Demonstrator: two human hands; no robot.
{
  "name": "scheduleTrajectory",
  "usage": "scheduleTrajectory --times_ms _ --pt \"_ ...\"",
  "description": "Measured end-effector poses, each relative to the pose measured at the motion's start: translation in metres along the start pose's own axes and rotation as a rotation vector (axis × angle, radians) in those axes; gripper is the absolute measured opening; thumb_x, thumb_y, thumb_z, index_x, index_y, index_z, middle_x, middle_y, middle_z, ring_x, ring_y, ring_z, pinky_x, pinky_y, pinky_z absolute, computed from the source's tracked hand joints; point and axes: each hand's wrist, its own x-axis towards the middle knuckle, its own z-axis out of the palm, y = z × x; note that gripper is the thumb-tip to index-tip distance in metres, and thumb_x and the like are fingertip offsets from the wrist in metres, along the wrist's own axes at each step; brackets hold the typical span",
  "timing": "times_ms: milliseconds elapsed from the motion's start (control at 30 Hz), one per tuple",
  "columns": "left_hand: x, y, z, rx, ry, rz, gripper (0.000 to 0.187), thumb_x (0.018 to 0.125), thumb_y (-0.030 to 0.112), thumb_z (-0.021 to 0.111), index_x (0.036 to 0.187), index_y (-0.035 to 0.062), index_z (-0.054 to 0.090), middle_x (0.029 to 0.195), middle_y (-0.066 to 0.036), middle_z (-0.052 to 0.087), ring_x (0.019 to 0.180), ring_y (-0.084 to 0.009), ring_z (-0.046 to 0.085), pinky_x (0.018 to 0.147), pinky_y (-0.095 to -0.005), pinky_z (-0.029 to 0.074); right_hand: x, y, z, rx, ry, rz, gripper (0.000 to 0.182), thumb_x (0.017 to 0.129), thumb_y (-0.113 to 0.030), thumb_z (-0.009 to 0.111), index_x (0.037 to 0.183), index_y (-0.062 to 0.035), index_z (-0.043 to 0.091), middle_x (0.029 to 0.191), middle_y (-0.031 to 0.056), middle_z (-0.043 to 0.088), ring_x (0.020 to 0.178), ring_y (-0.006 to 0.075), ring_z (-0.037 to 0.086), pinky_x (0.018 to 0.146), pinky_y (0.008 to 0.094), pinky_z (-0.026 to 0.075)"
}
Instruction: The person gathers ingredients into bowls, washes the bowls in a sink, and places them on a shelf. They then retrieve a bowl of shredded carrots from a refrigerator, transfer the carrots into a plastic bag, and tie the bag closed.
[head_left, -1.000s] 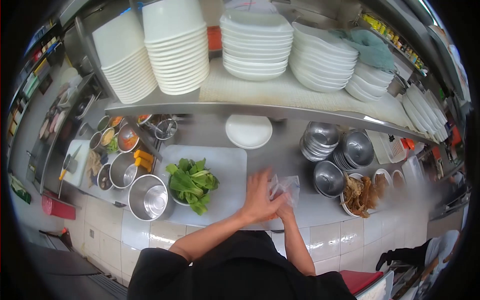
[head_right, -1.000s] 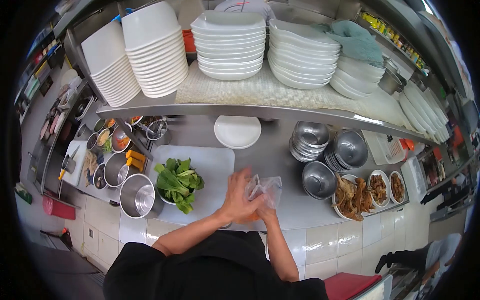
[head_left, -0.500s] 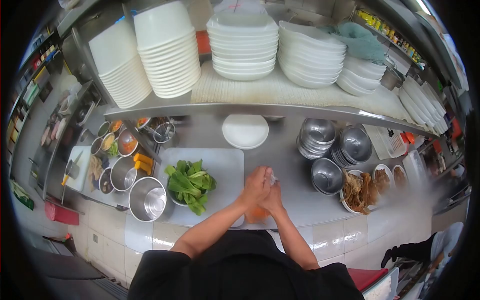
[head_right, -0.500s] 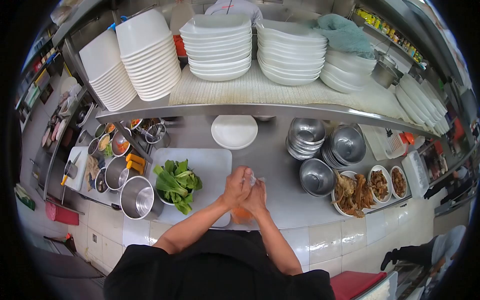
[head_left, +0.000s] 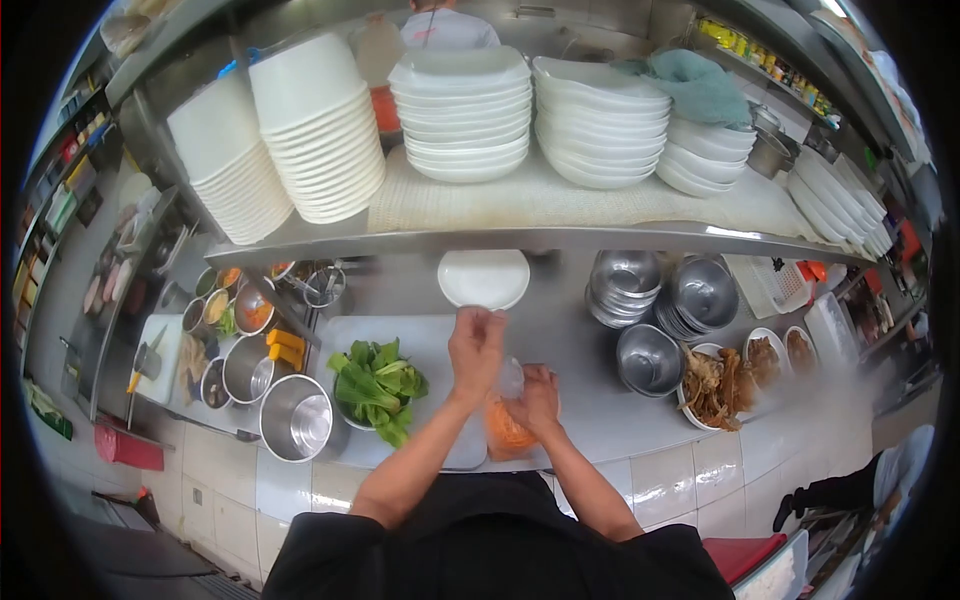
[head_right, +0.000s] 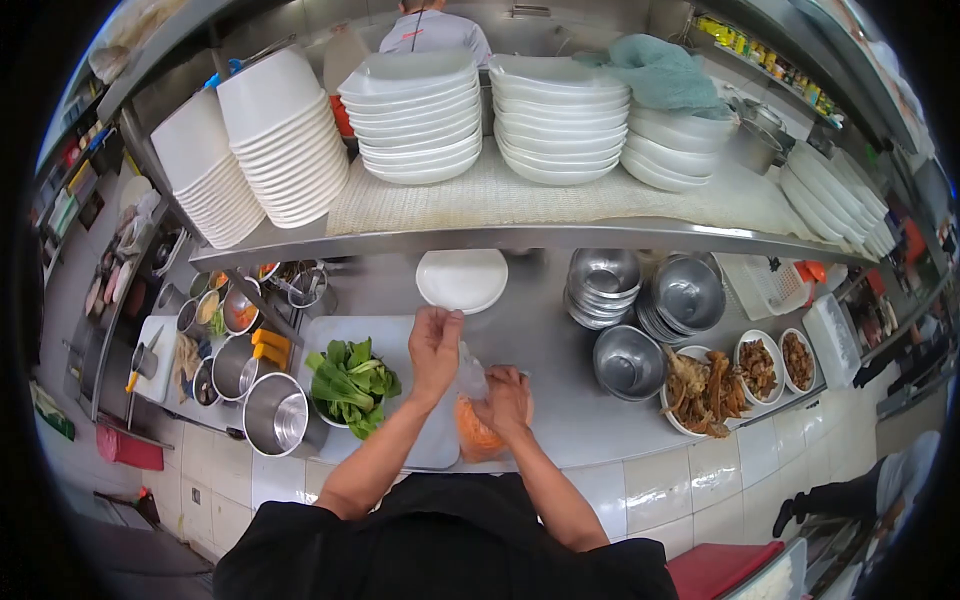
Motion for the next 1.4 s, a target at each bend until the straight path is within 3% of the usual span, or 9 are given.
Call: scheduleTrajectory --times_ms 67,167,300,367,567,900,1067,1267,1400 --pt "-0.012 0.027 -0.009 0.701 -0.023 0.973 0.021 0.081 0.018 0.062 0.094 0.0026 0.055 0.088 -0.014 0.059 0.085 -0.0230 0.058 0.076 -0.0405 0.047 0.002 0.004 0.011 -0.045 -0.018 -0.015 0.031 0.064 -0.022 0.069 0.090 -0.0048 0.066 0.099 0.0036 0.063 0.101 0.0224 0.052 0.087 0.0393 0.035" --pt "-0.046 0.024 -0.020 1.192 -0.575 1.164 0.047 0.070 0.019 0.064 0.110 -0.0003 0.053 0.111 -0.023 0.054 0.108 -0.0297 0.051 0.091 -0.0508 0.038 0.008 -0.001 0.012 -0.086 -0.051 -0.073 0.028 0.063 -0.021 0.069 0.086 -0.0057 0.066 0.095 0.0013 0.063 0.097 0.0224 0.052 0.084 0.0384 0.035" --pt "-0.038 -0.050 -0.049 1.447 -0.436 1.103 0.057 0.070 0.022 0.063 0.120 0.0009 0.048 0.098 -0.022 0.061 0.095 -0.0286 0.060 0.086 -0.0547 0.041 0.011 -0.012 -0.001 -0.064 -0.092 -0.117 0.022 0.063 -0.018 0.068 0.082 -0.0071 0.065 0.091 -0.0015 0.063 0.095 0.0220 0.053 0.081 0.0376 0.035" --pt "-0.026 -0.054 -0.052 1.403 -0.718 0.608 0.045 0.070 0.022 0.060 0.108 -0.0010 0.058 0.081 -0.019 0.065 0.079 -0.0263 0.065 0.079 -0.0558 0.044 0.008 -0.009 -0.005 -0.033 -0.106 -0.160 0.019 0.064 -0.017 0.068 0.082 -0.0092 0.066 0.091 -0.0023 0.063 0.094 0.0214 0.052 0.080 0.0374 0.034" --pt "0.000 -0.017 -0.062 1.391 -1.048 0.367 0.021 0.070 0.016 0.054 0.072 -0.0009 0.066 0.072 -0.018 0.066 0.073 -0.0293 0.067 0.067 -0.0449 0.050 0.007 -0.009 -0.030 0.193 -0.241 -0.183 0.019 0.068 -0.012 0.069 0.087 -0.0135 0.070 0.090 -0.0012 0.061 0.092 0.0218 0.051 0.081 0.0360 0.034" --pt "0.027 -0.038 -0.065 0.767 -1.167 -0.220 0.019 0.062 0.012 0.060 0.075 -0.0007 0.068 0.065 -0.013 0.063 0.061 -0.0225 0.062 0.054 -0.0351 0.048 0.001 0.010 -0.042 0.441 -0.590 -0.104 0.020 0.075 -0.018 0.069 0.092 -0.0076 0.070 0.105 0.0057 0.058 0.102 0.0248 0.048 0.095 0.0395 0.032" --pt "0.028 -0.050 -0.070 0.485 -1.118 -0.424 0.012 0.066 0.009 0.052 0.061 -0.0007 0.057 0.048 -0.002 0.043 0.039 -0.0118 0.032 0.039 -0.0263 0.024 -0.016 0.006 -0.041 0.244 -0.359 -0.187 0.022 0.075 -0.027 0.068 0.091 -0.0112 0.071 0.105 0.0040 0.058 0.103 0.0252 0.047 0.094 0.0401 0.029" --pt "-0.003 -0.042 -0.059 -0.178 -0.952 -1.079 0.023 0.081 0.020 0.050 0.062 0.0088 0.042 0.046 0.005 0.024 0.038 -0.0085 0.020 0.039 -0.0264 0.018 -0.030 0.003 -0.081 0.120 -0.114 -0.201 0.020 0.073 -0.019 0.067 0.091 -0.0122 0.071 0.104 0.0054 0.058 0.099 0.0273 0.048 0.090 0.0401 0.032" --pt "-0.017 -0.036 -0.036 -0.270 -1.061 -1.109 0.031 0.090 0.028 0.047 0.066 0.0106 0.040 0.047 0.005 0.026 0.039 -0.0086 0.021 0.039 -0.0258 0.018 -0.044 -0.009 -0.104 0.054 0.183 -0.066 0.016 0.070 -0.012 0.068 0.085 -0.0129 0.072 0.101 0.0057 0.058 0.096 0.0266 0.047 0.077 0.0347 0.039"
